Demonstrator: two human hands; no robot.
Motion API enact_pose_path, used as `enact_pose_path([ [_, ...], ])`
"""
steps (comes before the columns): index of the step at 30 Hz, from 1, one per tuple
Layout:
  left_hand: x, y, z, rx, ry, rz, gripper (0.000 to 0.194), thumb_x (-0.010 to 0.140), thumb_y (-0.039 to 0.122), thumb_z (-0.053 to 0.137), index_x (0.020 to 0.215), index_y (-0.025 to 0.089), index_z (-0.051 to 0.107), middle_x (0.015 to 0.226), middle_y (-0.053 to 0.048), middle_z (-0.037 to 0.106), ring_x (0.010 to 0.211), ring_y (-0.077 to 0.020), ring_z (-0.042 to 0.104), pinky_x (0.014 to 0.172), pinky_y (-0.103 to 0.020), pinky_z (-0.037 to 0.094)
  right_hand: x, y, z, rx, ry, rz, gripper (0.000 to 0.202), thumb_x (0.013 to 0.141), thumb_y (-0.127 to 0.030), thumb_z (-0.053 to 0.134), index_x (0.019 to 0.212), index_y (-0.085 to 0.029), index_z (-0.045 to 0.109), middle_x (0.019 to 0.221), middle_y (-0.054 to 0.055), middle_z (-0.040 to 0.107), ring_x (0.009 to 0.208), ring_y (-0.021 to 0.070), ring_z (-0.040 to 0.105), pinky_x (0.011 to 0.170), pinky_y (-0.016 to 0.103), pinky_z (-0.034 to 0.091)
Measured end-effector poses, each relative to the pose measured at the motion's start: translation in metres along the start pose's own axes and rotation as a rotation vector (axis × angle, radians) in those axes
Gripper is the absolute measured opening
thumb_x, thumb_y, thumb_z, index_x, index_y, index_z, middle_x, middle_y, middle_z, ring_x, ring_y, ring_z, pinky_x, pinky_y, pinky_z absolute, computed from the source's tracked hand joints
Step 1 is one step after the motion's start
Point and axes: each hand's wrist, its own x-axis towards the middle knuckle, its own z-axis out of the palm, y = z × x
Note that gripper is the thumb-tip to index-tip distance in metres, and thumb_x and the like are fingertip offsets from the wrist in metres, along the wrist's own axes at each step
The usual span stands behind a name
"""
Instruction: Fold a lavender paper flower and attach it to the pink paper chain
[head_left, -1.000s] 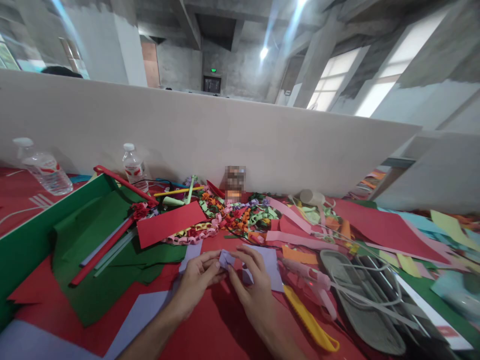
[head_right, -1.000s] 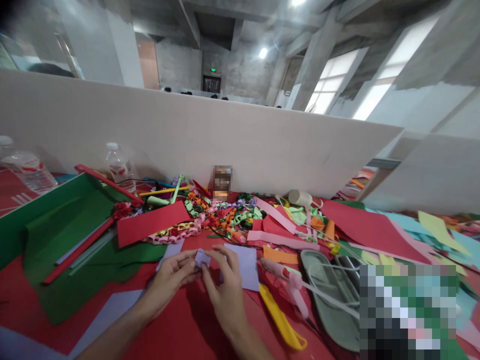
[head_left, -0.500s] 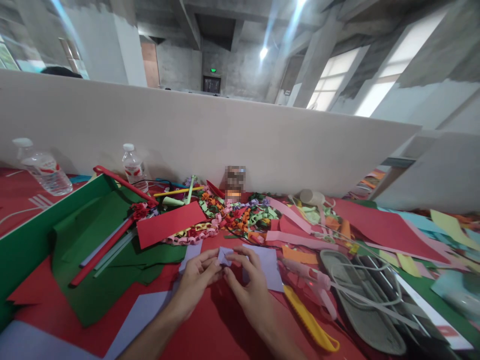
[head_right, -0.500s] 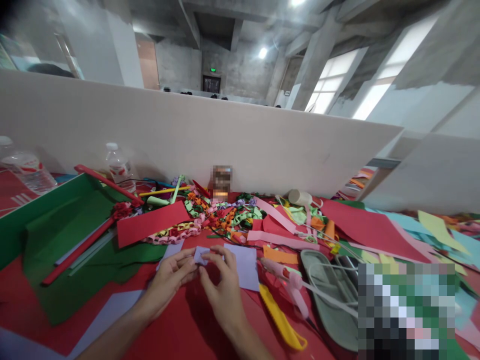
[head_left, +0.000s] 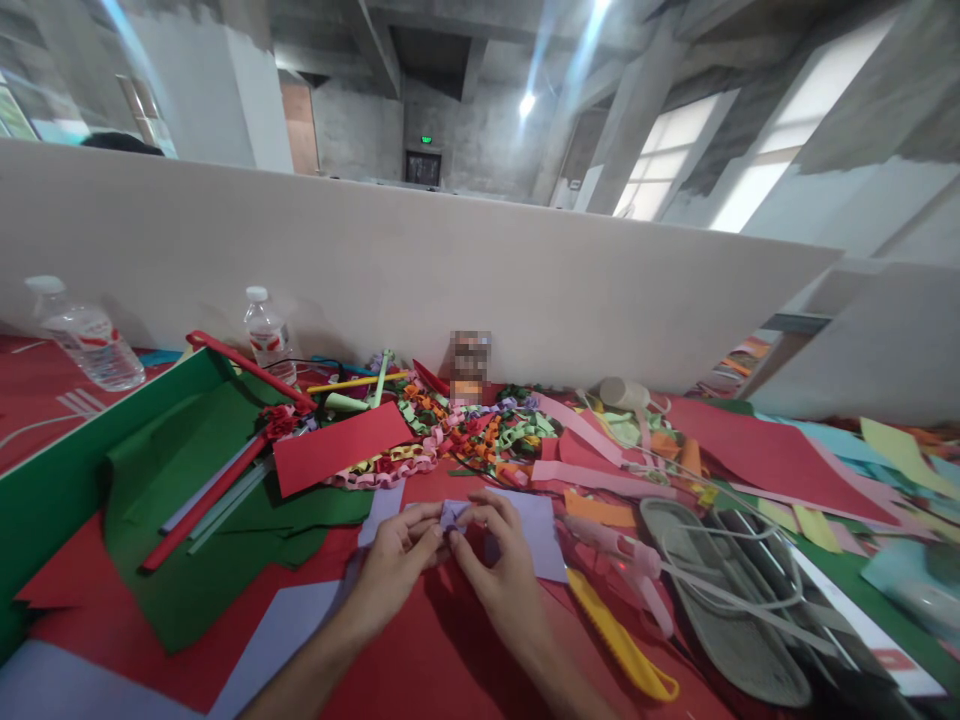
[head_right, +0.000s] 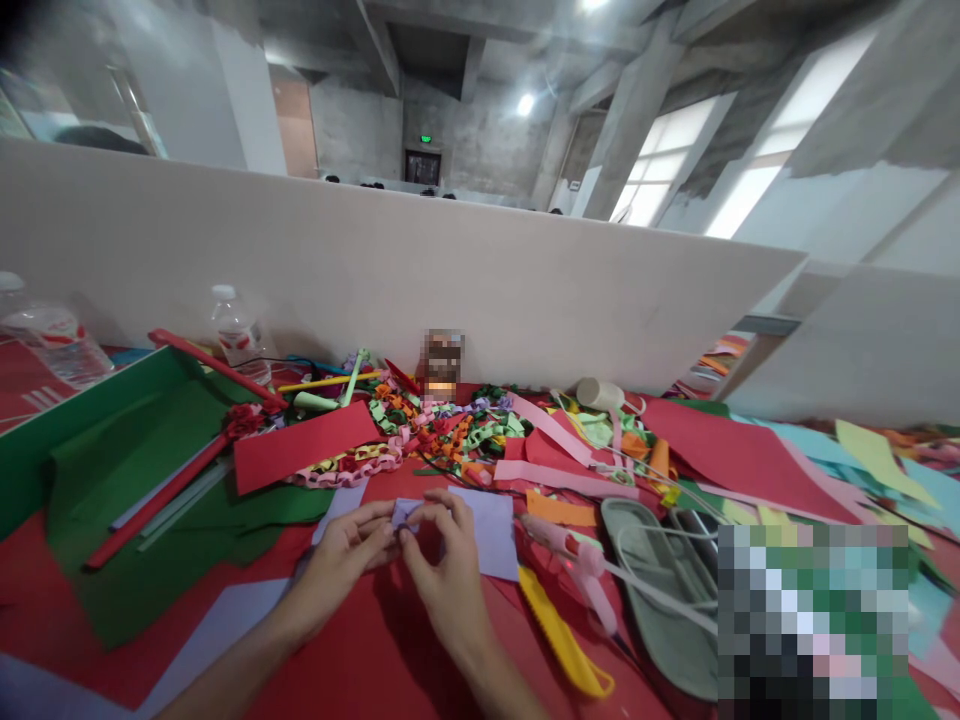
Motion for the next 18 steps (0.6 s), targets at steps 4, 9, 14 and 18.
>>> enact_pose_path([
  [4,-0.0011,0.0007,0.0014,-0.022,-0.006,-0.015,0.049,0.069,0.044,0.085,0.106,0.015,0.074,0.105,-0.014,0.076,0.098,-0.0291,0.072,0.092,-0.044,0.056,-0.0001,0.0002,-0.0002,0.014,-0.010,0.001,0.007,0.090,-0.024,0.061,0.084,-0.022,0.064,0.118,0.010,0.055,0.121,0.0282,0.048,0.104,0.043,0.038],
  [9,-0.0005,0.0008,-0.0004,-0.113,0.065,-0.085,0.045,0.069,0.041,0.086,0.103,0.013,0.074,0.099,-0.013,0.077,0.088,-0.0260,0.074,0.091,-0.044,0.056,-0.0025,-0.0020,0.0000,0.025,-0.069,-0.020,0.006,0.091,-0.023,0.059,0.086,-0.023,0.062,0.119,0.009,0.056,0.124,0.0270,0.047,0.104,0.041,0.038],
  [14,0.0003,-0.0005,-0.0023,-0.091,0.044,-0.065,0.044,0.070,0.039,0.086,0.103,0.013,0.072,0.098,-0.013,0.077,0.089,-0.0240,0.074,0.087,-0.038,0.058,-0.0055,-0.0003,0.0007,-0.031,-0.069,-0.055,0.006,0.091,-0.021,0.059,0.093,-0.024,0.064,0.124,0.009,0.054,0.124,0.0266,0.049,0.105,0.040,0.040],
  [18,-0.0006,0.0027,0.0002,-0.064,0.040,-0.050,0.045,0.070,0.041,0.085,0.102,0.012,0.072,0.095,-0.013,0.078,0.088,-0.0236,0.073,0.085,-0.036,0.058,-0.0064,0.0006,0.0010,-0.066,-0.078,-0.072,0.007,0.088,-0.021,0.063,0.094,-0.025,0.066,0.125,0.008,0.053,0.123,0.0269,0.050,0.104,0.040,0.041],
])
